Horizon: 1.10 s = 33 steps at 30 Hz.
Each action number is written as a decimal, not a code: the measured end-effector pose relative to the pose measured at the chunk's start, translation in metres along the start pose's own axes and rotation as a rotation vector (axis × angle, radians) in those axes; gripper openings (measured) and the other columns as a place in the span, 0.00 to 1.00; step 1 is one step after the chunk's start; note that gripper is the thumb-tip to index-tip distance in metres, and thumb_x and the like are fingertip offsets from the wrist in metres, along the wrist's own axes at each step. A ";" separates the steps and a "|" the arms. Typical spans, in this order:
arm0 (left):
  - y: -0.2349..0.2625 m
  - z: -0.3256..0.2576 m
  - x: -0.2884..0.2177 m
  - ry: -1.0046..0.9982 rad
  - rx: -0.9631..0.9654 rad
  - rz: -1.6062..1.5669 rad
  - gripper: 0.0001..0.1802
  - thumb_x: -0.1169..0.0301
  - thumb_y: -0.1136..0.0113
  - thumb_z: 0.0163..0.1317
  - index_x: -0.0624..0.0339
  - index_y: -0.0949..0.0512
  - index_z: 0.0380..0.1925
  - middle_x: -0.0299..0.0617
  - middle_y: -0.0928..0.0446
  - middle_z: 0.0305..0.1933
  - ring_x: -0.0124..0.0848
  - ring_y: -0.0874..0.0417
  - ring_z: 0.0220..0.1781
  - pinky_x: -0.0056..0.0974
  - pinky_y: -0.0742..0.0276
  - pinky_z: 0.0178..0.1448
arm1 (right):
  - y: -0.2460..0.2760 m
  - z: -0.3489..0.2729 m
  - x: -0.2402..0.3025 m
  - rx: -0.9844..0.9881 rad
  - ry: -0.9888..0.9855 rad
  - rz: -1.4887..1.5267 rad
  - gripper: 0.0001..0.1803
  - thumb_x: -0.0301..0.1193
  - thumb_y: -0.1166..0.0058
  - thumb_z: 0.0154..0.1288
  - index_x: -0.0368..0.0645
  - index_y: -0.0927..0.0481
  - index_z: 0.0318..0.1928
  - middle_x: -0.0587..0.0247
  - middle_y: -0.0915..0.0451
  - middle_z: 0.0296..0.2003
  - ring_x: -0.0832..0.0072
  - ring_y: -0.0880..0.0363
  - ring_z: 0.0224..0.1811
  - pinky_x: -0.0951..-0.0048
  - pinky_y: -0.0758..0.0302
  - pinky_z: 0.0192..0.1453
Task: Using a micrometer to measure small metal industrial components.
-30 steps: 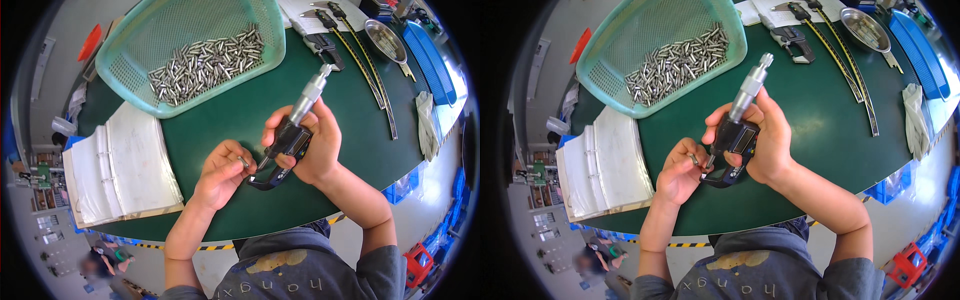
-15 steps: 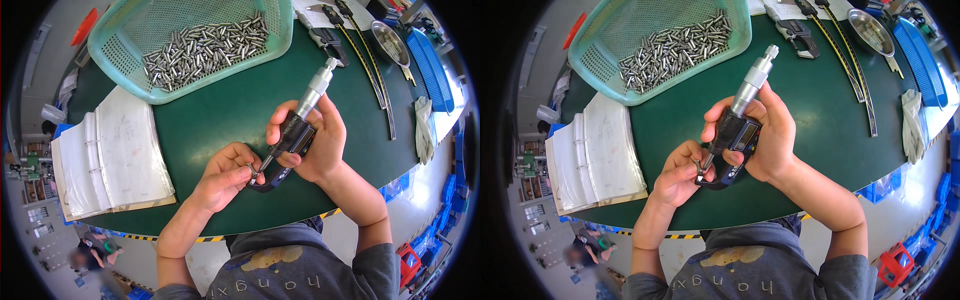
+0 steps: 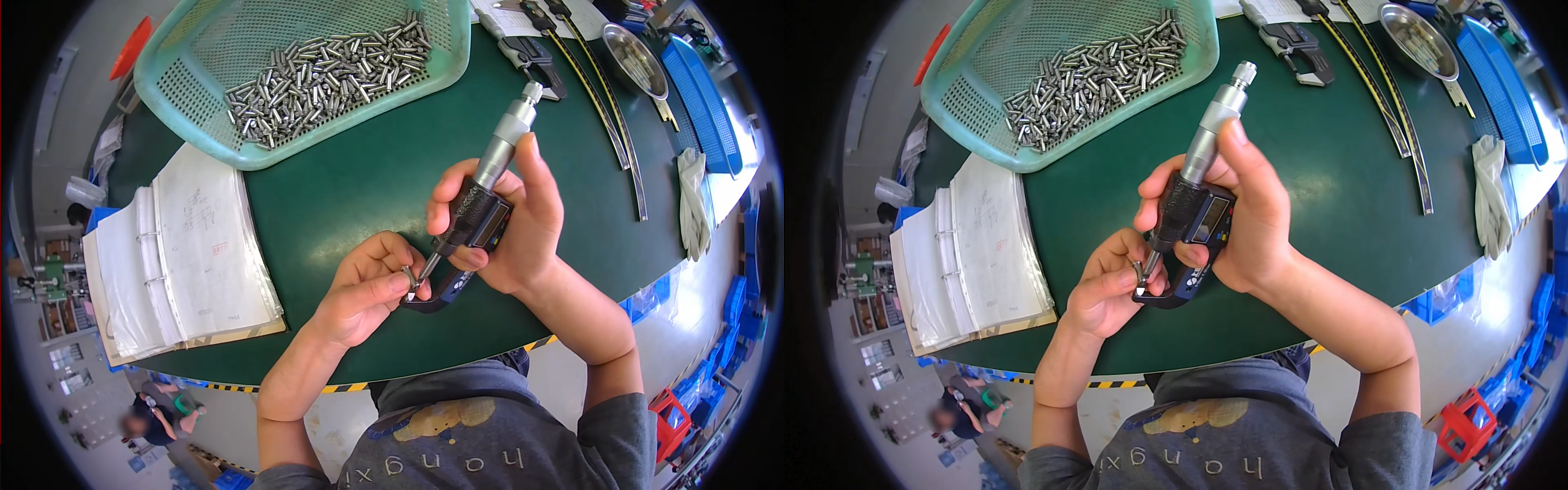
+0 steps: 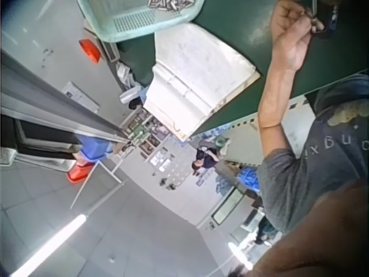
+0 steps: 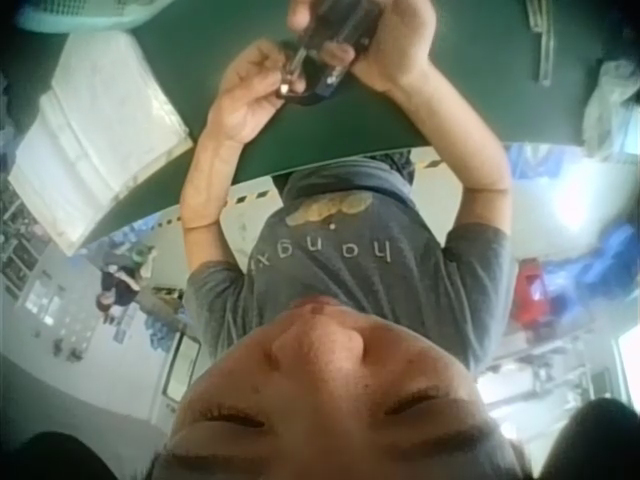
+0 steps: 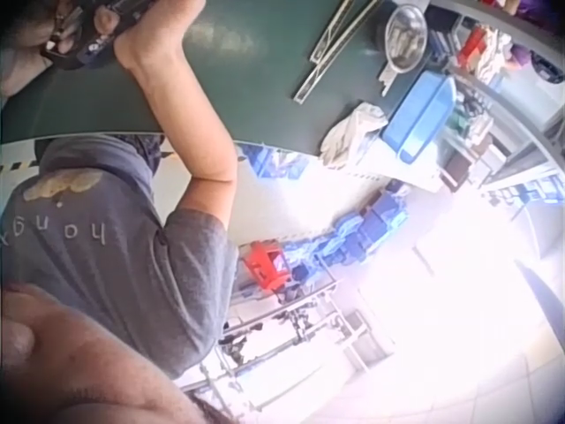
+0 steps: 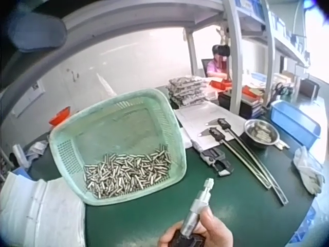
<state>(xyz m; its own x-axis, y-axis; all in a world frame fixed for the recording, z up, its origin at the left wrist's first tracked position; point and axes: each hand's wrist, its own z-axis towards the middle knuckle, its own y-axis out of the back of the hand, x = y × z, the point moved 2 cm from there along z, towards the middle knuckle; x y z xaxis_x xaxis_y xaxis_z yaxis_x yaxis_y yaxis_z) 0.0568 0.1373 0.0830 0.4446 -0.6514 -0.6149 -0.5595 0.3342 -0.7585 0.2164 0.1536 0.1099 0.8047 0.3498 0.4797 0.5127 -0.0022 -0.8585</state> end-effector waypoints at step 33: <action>0.002 0.001 0.009 0.004 0.047 -0.083 0.09 0.72 0.49 0.55 0.61 0.35 0.34 0.40 0.29 0.33 0.29 0.26 0.38 0.31 0.32 0.43 | 0.001 0.000 -0.001 -0.037 -0.097 -0.032 0.38 0.57 0.82 0.59 0.35 0.28 0.31 0.50 0.26 0.22 0.76 0.39 0.09 0.82 0.42 0.10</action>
<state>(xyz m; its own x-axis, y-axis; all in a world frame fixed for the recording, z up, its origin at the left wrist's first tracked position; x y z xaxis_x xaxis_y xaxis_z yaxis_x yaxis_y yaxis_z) 0.0603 0.1333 0.0757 0.4854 -0.6804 -0.5490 -0.4874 0.3107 -0.8160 0.2159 0.1532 0.1081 0.7559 0.4391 0.4857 0.5498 -0.0231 -0.8350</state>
